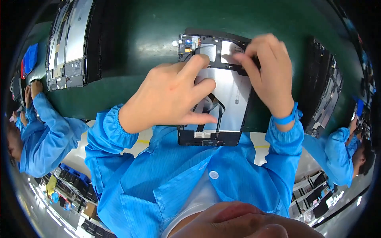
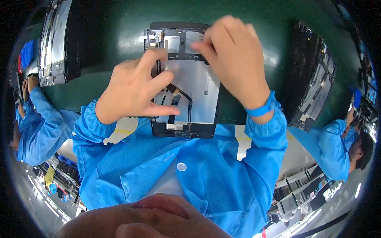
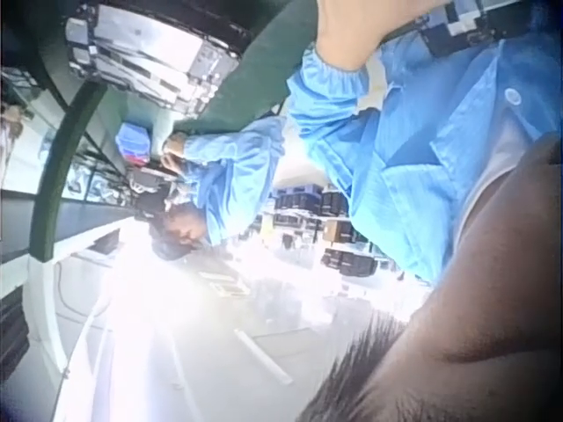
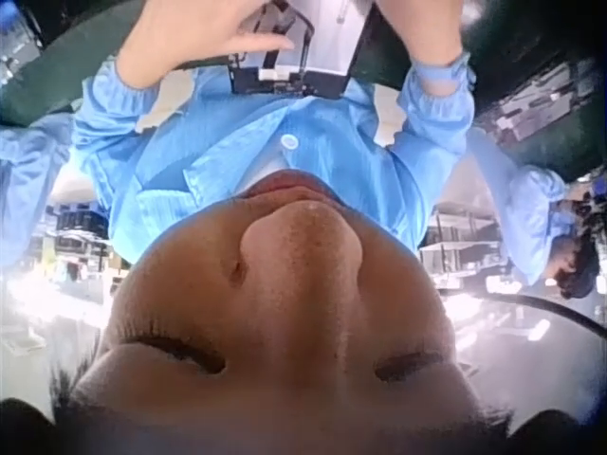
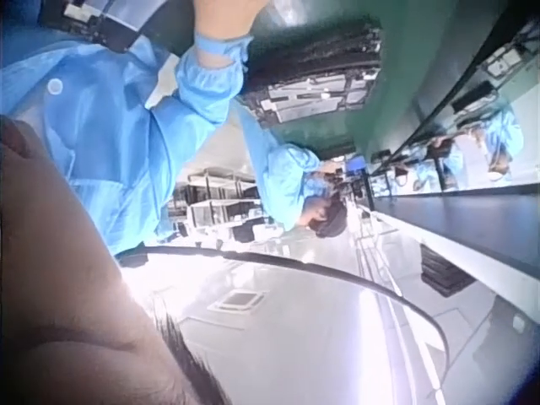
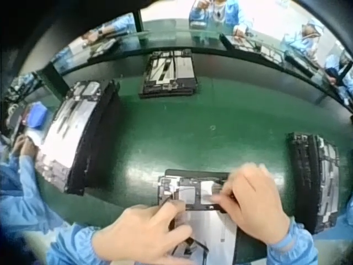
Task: The person assembles electronic tablet devices by connecting ribbon cables and routing wires into chassis connectors using tweezers and by hand, repeatedly pushing completed units along the conveyor line and pulling new ones to work on.
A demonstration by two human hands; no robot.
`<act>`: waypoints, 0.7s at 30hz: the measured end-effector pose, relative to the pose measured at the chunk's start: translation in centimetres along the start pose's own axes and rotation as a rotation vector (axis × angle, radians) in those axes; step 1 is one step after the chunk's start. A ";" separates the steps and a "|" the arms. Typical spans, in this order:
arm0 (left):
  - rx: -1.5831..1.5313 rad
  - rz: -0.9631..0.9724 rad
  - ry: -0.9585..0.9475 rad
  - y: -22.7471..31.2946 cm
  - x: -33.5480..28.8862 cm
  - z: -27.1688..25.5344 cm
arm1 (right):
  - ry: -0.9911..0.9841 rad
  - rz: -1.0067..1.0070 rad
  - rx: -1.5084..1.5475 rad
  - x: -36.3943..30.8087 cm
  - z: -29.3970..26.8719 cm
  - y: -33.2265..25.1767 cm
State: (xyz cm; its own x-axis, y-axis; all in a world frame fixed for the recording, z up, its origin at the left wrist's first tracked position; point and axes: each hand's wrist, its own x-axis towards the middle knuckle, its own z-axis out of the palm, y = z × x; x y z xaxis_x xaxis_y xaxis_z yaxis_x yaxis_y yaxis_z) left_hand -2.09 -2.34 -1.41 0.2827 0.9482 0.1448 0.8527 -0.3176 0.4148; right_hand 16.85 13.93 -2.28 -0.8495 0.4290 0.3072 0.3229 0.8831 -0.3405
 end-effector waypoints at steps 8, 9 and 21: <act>0.055 -0.134 0.077 1.6 -1.8 0.8 | -0.008 0.080 0.224 -4.0 -0.3 -2.0; 0.054 -0.136 0.071 1.5 -1.8 0.8 | -0.005 0.079 0.237 -4.2 -0.1 -2.0; 0.116 -0.117 -0.029 1.3 -1.2 0.5 | -0.006 0.059 0.264 -4.1 0.1 -1.8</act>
State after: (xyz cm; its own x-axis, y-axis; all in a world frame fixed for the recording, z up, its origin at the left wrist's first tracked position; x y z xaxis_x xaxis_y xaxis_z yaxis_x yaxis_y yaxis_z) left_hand -1.14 -3.87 -1.49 0.1901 0.9789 0.0751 0.9248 -0.2042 0.3209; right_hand 19.70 10.56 -3.05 -0.8353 0.4761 0.2750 0.2522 0.7762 -0.5778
